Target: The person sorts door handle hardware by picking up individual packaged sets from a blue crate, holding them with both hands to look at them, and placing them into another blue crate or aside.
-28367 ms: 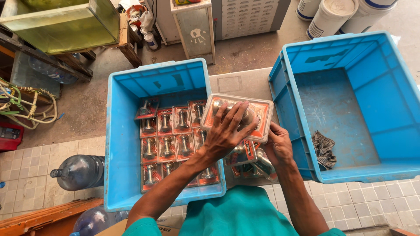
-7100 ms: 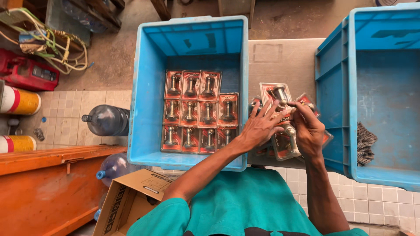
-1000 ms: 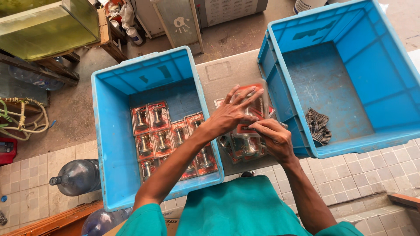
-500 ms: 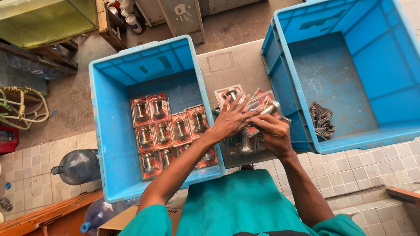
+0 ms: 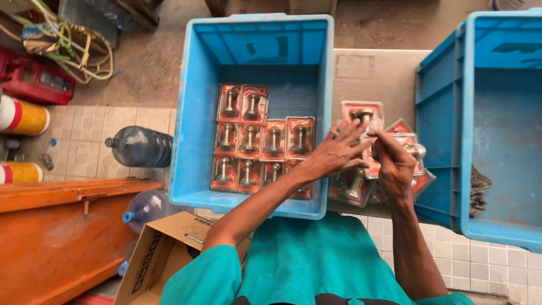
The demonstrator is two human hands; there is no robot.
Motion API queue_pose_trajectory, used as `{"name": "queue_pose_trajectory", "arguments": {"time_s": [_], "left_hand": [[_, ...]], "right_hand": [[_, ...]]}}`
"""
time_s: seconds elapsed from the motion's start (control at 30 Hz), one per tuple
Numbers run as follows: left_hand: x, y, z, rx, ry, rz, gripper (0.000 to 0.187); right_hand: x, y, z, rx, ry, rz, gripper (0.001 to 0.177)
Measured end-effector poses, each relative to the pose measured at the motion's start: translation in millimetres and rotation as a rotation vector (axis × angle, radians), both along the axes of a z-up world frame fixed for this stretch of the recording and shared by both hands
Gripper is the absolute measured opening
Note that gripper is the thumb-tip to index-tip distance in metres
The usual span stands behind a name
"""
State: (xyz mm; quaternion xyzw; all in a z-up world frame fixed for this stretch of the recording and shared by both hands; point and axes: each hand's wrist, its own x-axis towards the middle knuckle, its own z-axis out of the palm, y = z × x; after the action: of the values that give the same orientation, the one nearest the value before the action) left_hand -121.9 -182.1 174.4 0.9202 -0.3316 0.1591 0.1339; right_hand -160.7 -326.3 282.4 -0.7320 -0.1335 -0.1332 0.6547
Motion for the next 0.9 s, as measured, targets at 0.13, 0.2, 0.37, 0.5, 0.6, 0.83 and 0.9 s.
{"name": "queue_pose_trajectory", "arguments": {"time_s": [0.13, 0.2, 0.37, 0.5, 0.6, 0.83, 0.9], "left_hand": [[23, 101, -14, -0.010, -0.009, 0.167, 0.056], [34, 166, -34, -0.205, 0.061, 0.284, 0.055], [61, 245, -84, -0.203, 0.342, 0.554, 0.062], [88, 257, -106, -0.199, 0.493, 0.732, 0.076], [111, 250, -149, -0.203, 0.478, 0.835, 0.094], [130, 230, -172, -0.071, 0.473, 0.960, 0.119], [132, 225, -178, -0.068, 0.517, 0.998, 0.106]], "right_hand": [[10, 38, 23, -0.014, 0.122, 0.078, 0.027], [13, 62, 29, 0.061, 0.199, 0.113, 0.023], [31, 100, -23, -0.200, 0.082, 0.040, 0.017], [40, 131, -51, -0.429, 0.113, 0.001, 0.020], [49, 141, -81, -0.581, 0.094, 0.018, 0.024], [58, 163, -69, -0.733, -0.041, -0.043, 0.021], [59, 162, -69, -0.732, -0.057, -0.045, 0.021]]}}
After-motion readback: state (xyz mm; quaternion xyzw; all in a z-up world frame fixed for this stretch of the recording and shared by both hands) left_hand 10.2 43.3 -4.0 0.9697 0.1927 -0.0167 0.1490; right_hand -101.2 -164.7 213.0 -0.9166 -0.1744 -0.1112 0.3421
